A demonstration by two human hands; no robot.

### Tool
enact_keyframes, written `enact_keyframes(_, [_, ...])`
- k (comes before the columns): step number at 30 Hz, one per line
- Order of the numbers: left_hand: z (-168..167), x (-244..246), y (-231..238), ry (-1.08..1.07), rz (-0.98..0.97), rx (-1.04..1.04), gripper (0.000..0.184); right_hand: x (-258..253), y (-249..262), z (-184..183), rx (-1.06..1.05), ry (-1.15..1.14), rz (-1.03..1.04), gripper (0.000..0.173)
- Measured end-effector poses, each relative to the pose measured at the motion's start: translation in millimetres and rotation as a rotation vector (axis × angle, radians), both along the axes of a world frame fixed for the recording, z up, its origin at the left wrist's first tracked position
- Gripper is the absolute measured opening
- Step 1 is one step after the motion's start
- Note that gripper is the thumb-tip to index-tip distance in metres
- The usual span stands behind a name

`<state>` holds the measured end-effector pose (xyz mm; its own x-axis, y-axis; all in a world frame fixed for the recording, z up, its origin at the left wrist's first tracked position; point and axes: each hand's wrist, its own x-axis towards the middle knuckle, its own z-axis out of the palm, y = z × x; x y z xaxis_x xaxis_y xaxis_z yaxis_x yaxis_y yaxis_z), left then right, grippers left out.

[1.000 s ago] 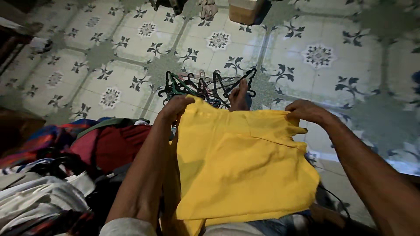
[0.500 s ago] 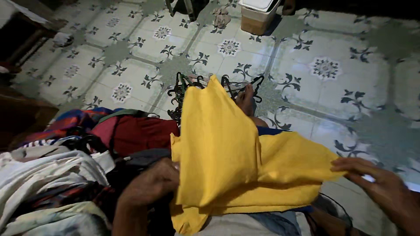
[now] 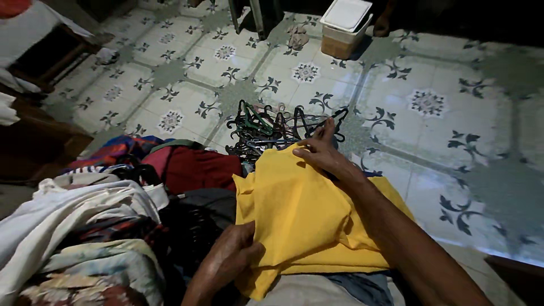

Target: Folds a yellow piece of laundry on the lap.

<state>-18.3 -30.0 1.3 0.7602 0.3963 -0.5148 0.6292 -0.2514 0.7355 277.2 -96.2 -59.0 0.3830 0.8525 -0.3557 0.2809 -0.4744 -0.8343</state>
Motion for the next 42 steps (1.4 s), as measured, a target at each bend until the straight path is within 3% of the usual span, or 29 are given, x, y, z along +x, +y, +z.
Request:
enact_keyframes(3, [-0.6,-6.5,-2.5,0.075,0.033,0.123,0.022,-6.1,18.6,4.0,0.090,0.101,-0.039,0.040])
enact_keyframes(5, [0.5,-6.8,-5.4,0.040,0.117,0.257,0.036,-11.8,16.8,14.9,0.254,0.155,-0.036,0.038])
enact_keyframes(9, [-9.4,3.2,0.9,-0.340,0.332,0.350,0.085,-24.7,-6.1,54.2,0.615,0.228,0.144,0.024])
enact_keyframes(12, [-12.2,11.3,5.0,-0.617,0.345,0.176,0.100,-38.3,-35.2,86.2,0.829,0.221,0.263,0.020])
enact_keyframes(13, [-9.5,11.8,2.9,-0.670,0.347,0.106,0.096,-42.4,-45.2,94.5,0.895,0.242,0.291,0.021])
enact_keyframes(16, [7.3,2.8,-16.6,-0.722,0.418,0.015,0.040,-50.6,-72.5,101.0,1.019,0.292,0.279,0.023])
enact_keyframes(17, [10.2,-3.6,-22.3,-0.750,0.404,0.029,0.035,-51.4,-81.0,97.1,1.025,0.276,0.270,0.029])
enact_keyframes(18, [11.0,-7.5,-25.3,-0.808,0.369,0.035,0.042,-52.0,-89.6,90.9,1.012,0.246,0.279,0.036])
enact_keyframes(20, [15.8,-7.1,-27.9,-0.910,0.328,0.015,0.076,-57.2,-106.0,77.3,0.934,0.117,0.283,0.042])
enact_keyframes(22, [22.7,-13.3,-29.7,-0.883,0.271,0.112,0.086,-67.1,-120.5,68.5,0.861,-0.035,0.248,0.038])
enact_keyframes(25, [37.9,-34.4,-32.3,-0.718,0.076,0.251,0.070,-73.3,-140.5,67.8,0.797,-0.181,0.225,0.036])
enact_keyframes(28, [55.3,-44.6,-45.0,-0.614,0.025,0.267,0.071,-75.9,-151.9,67.1,0.783,-0.305,0.245,0.027])
enact_keyframes(32, [56.7,-50.2,-46.1,-0.605,-0.100,0.694,0.016,-83.2,-155.8,65.2,0.773,-0.365,0.297,0.023])
enact_keyframes(34, [57.0,-53.9,-41.4,-0.550,-0.115,0.802,0.015,-82.5,-154.1,63.3,0.766,-0.279,0.303,0.025])
enact_keyframes(36, [60.3,-52.6,-34.9,-0.544,-0.107,0.684,0.020,-79.6,-152.0,60.7,0.756,-0.160,0.290,0.030])
enact_keyframes(39, [56.4,-40.3,-26.4,-0.666,0.003,0.350,0.020,-77.7,-149.1,59.4,0.697,0.047,0.193,0.032])
enact_keyframes(42, [33.7,1.0,-15.5,-0.580,0.127,0.533,0.019,-78.3,-137.6,50.2,0.469,-0.092,0.015,0.027])
